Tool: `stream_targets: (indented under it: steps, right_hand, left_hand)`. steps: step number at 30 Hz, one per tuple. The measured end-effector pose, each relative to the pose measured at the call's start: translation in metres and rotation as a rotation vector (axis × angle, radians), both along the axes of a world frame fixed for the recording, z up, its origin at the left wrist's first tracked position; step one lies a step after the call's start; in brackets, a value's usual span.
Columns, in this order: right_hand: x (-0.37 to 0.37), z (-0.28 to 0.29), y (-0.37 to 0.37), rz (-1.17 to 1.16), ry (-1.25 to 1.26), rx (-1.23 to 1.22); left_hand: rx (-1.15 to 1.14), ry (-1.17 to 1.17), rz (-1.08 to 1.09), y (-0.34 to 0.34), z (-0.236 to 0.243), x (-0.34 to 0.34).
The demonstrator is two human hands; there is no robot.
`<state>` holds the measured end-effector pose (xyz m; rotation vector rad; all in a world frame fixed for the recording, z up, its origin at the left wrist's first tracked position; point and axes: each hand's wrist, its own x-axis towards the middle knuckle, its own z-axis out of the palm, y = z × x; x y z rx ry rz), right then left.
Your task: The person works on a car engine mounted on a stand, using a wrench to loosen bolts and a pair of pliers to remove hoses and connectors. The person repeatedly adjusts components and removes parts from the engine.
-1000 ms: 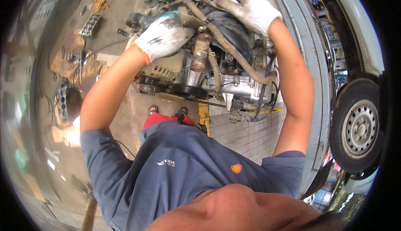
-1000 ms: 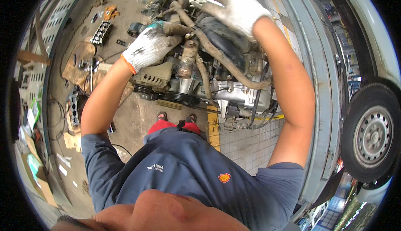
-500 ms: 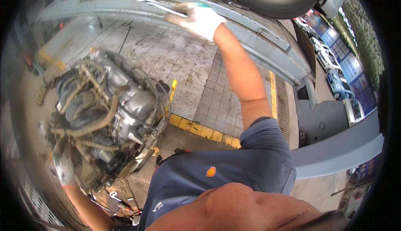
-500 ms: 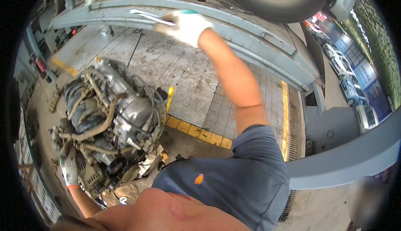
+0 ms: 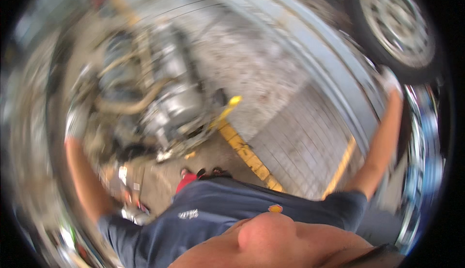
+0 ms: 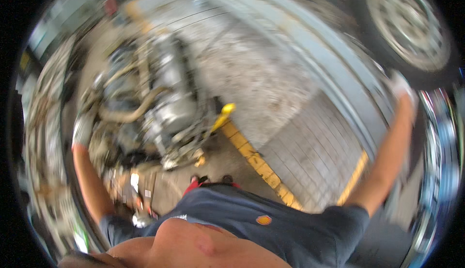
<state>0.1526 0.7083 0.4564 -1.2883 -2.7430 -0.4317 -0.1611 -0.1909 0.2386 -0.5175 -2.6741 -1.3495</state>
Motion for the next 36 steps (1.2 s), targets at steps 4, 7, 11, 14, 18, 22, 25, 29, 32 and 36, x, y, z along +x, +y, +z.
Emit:
stream_targets:
  steps: [4, 7, 11, 14, 18, 22, 25, 29, 32, 36]
  right_hand:
    - [0.003, -0.003, 0.117, -0.148, -0.148, 0.078]
    - [-0.079, -0.012, 0.039, 0.286, 0.062, 0.127]
    - [-0.142, -0.001, -0.093, 0.58, 0.162, 0.238]
    - [-0.192, 0.013, -0.086, 0.588, 0.241, 0.194]
    - [-0.257, 0.006, 0.011, 0.452, 0.208, 0.115]
    - [-0.304, -0.048, 0.077, 0.225, 0.138, -0.017]
    - [-0.305, -0.062, 0.12, 0.138, 0.123, -0.047]
    - [-0.321, -0.063, 0.139, 0.036, 0.081, -0.027]
    - [-0.327, -0.067, 0.145, -0.007, 0.054, -0.012]
    - [-0.304, -0.066, 0.173, -0.003, 0.036, 0.069]
  left_hand:
    - [-0.084, -0.06, 0.166, 0.005, 0.002, 0.01]
    - [-0.006, -0.075, 0.146, 0.007, 0.008, 0.029]
    - [0.167, -0.121, 0.141, 0.022, 0.016, 0.037]
    - [0.311, -0.178, 0.12, 0.019, 0.004, 0.031]
    - [0.434, -0.183, 0.102, 0.025, 0.001, 0.035]
    - [0.385, -0.116, 0.08, 0.018, -0.014, 0.028]
    - [0.399, -0.195, 0.091, 0.021, -0.014, 0.027]
    - [0.348, -0.123, -0.006, 0.013, -0.009, 0.038]
    - [0.214, -0.145, 0.047, 0.007, 0.01, 0.043]
    - [0.056, -0.092, 0.114, 0.011, 0.021, 0.04]
